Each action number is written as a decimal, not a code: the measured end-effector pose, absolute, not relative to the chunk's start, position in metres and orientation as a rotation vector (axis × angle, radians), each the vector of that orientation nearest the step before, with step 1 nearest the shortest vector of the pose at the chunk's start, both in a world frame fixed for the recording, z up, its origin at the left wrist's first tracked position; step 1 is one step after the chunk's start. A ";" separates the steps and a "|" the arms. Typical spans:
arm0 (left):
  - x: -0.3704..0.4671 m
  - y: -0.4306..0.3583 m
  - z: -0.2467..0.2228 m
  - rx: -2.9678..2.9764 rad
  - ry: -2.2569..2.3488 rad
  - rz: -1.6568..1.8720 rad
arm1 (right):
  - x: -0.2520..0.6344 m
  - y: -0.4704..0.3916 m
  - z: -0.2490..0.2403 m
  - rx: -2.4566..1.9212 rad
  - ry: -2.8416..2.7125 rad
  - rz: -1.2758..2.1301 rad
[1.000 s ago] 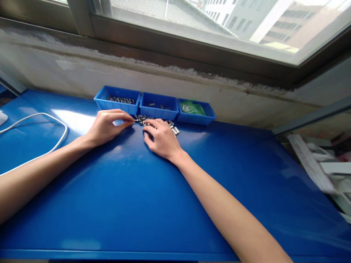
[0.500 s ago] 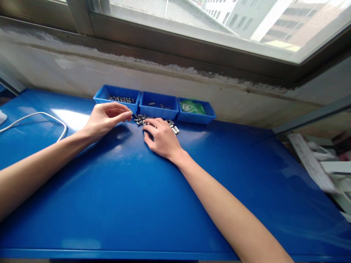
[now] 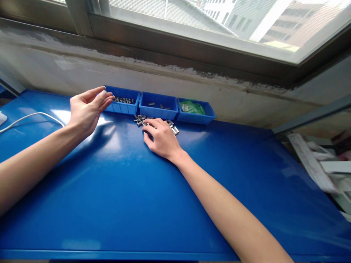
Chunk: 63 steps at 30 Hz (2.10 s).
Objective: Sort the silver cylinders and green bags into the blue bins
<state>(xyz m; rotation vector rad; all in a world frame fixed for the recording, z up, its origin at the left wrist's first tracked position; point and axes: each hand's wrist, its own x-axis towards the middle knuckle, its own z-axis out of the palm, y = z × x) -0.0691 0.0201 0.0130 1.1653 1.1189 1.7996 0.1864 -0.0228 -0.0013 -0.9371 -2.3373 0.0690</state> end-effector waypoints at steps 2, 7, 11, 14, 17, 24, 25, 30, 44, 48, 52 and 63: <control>-0.067 0.015 0.013 1.323 1.156 1.753 | 0.186 -0.023 -0.001 -0.928 -2.339 0.055; -0.061 -0.001 0.012 2.229 1.309 1.322 | 0.185 -0.023 -0.001 -0.924 -2.344 0.041; -0.061 -0.005 0.007 2.672 1.215 0.914 | 0.185 -0.023 -0.002 -0.937 -2.346 0.045; -0.062 -0.003 0.004 2.715 1.178 0.848 | 0.185 -0.023 -0.002 -0.932 -2.343 0.041; -0.062 -0.001 0.004 2.697 1.156 0.855 | 0.185 -0.023 -0.001 -0.939 -2.343 0.043; -0.057 -0.007 0.005 2.843 1.055 0.821 | 0.186 -0.022 -0.002 -0.937 -2.353 0.043; -0.057 -0.008 0.005 2.856 1.028 0.791 | 0.186 -0.022 -0.002 -0.938 -2.353 0.044; -0.057 -0.006 0.006 2.823 0.998 0.796 | 0.186 -0.023 -0.002 -0.948 -2.354 0.045; -0.055 -0.007 0.003 2.574 1.152 1.014 | 0.186 -0.023 -0.001 -0.962 -2.353 0.073; -0.052 -0.010 0.009 2.394 1.228 1.212 | 0.186 -0.023 -0.001 -0.962 -2.356 0.076; -0.051 -0.010 0.015 2.199 1.165 1.325 | 0.186 -0.023 -0.001 -0.956 -2.354 0.073; -0.051 -0.012 0.016 2.359 1.126 1.296 | 0.186 -0.023 0.000 -0.958 -2.356 0.063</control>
